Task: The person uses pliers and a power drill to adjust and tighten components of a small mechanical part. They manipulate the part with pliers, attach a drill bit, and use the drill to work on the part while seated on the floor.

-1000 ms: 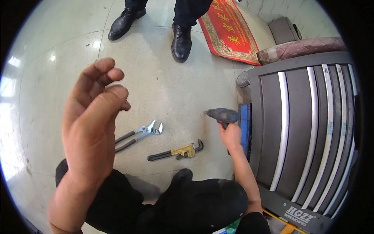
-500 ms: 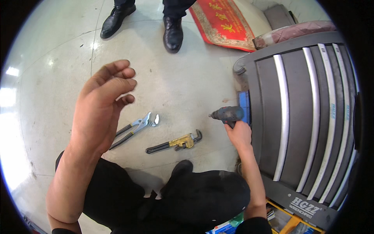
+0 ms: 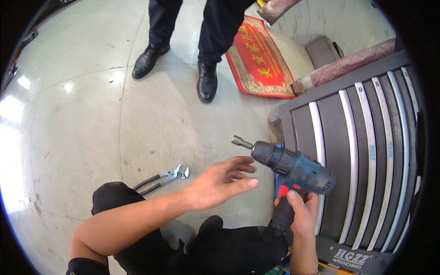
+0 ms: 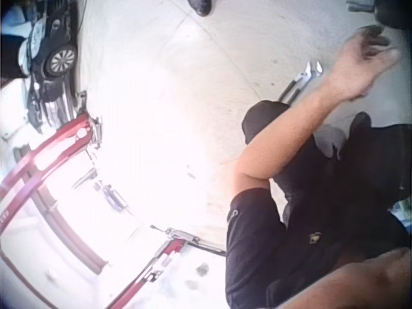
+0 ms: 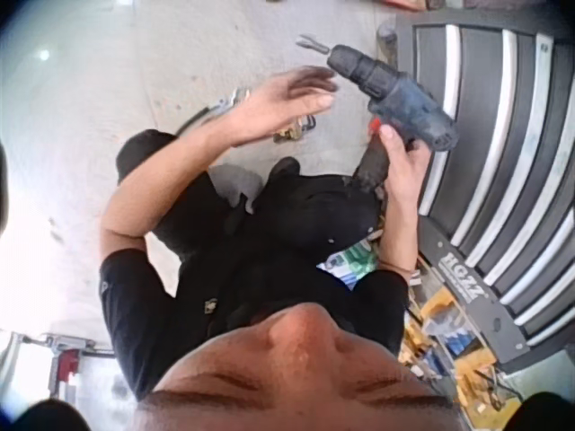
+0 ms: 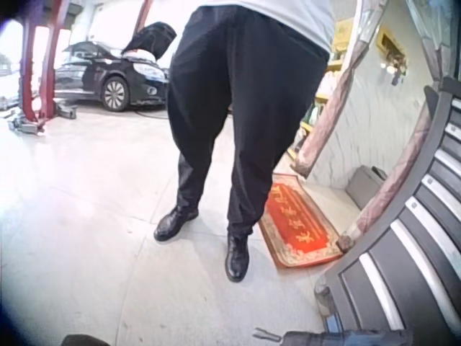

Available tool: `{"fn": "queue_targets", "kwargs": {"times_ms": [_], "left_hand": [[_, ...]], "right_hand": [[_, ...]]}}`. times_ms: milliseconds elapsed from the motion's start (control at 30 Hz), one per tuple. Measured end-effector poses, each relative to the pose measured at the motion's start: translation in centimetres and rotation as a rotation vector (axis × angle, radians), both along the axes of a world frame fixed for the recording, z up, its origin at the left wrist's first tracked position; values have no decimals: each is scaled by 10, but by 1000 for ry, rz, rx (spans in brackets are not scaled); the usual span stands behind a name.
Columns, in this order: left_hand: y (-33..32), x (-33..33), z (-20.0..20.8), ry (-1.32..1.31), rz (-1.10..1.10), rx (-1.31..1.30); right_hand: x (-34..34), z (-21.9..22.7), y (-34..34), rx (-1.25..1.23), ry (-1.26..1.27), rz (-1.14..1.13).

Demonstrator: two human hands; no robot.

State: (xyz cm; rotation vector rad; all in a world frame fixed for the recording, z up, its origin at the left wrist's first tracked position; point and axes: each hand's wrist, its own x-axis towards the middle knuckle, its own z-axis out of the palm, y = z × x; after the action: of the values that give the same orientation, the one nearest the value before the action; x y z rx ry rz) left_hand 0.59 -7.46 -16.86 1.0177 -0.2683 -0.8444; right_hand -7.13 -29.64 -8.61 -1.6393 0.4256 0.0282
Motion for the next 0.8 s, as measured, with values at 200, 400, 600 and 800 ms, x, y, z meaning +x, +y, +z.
{"fn": "queue_targets", "kwargs": {"times_ms": [200, 400, 600, 800], "left_hand": [[-8, 17, 25, 155, 247, -510], [8, 26, 30, 261, 236, -675], [24, 35, 26, 183, 228, -655], [32, 30, 30, 287, 320, -458]], "right_hand": [[-9, 2, 58, 165, 48, 76], [-3, -31, 64, 240, 41, 255], [14, -30, 73, 289, 119, 270], [22, -38, 72, -551, -287, 415]]}}
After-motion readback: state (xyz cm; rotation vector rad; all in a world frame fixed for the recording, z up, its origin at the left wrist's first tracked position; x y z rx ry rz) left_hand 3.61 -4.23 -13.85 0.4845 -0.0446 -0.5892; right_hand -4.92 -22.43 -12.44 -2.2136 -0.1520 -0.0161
